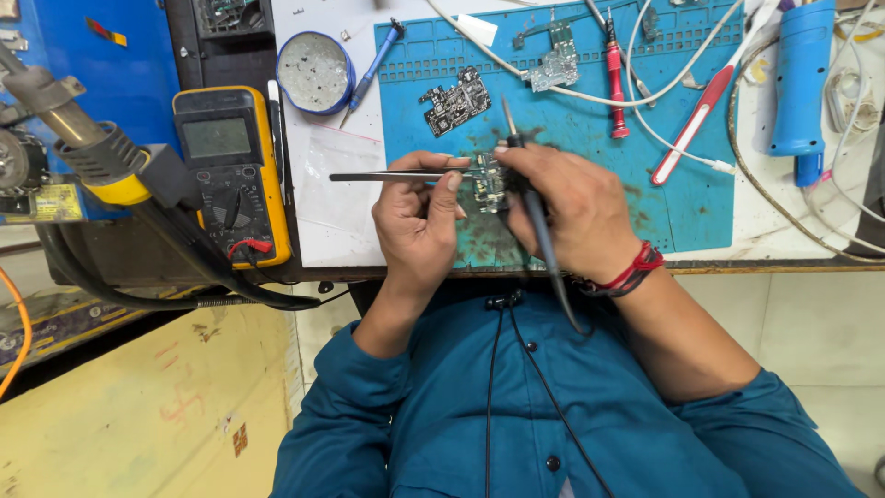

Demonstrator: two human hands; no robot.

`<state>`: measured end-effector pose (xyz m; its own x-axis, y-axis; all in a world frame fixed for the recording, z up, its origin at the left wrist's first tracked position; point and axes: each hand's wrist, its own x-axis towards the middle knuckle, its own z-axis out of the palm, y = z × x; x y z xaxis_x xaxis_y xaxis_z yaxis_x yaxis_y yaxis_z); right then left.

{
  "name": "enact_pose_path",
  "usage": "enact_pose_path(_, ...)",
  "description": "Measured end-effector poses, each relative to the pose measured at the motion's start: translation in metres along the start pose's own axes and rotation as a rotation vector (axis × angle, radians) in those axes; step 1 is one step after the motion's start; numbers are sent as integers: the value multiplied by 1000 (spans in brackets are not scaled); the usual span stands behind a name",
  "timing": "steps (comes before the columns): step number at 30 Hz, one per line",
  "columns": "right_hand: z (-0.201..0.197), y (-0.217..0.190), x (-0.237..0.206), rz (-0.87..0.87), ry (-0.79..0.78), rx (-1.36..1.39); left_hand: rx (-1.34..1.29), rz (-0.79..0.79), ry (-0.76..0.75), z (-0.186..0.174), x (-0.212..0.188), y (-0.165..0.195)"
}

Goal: The person holds a small circuit board with tweezers in one hand and a soldering iron in the other, soldering components on the board over a work mat. They reposition the board and continue soldering joints throughout the episode.

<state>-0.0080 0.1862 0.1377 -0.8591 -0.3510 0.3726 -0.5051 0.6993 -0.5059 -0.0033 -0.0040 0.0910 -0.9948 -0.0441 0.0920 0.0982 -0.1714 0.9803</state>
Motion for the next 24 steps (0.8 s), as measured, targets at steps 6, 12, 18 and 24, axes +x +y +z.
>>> enact_pose_path(6,5,3,-18,325,173,330,22,-25,-23,9,7,3)
enact_pose_path(12,8,9,-38,145,246,94,237,31,-47,12,8,6)
enact_pose_path(18,9,12,-39,33,214,168,321,80,-67,15,11,11)
enact_pose_path(24,7,9,-31,42,167,166,387,74,-70,16,13,14)
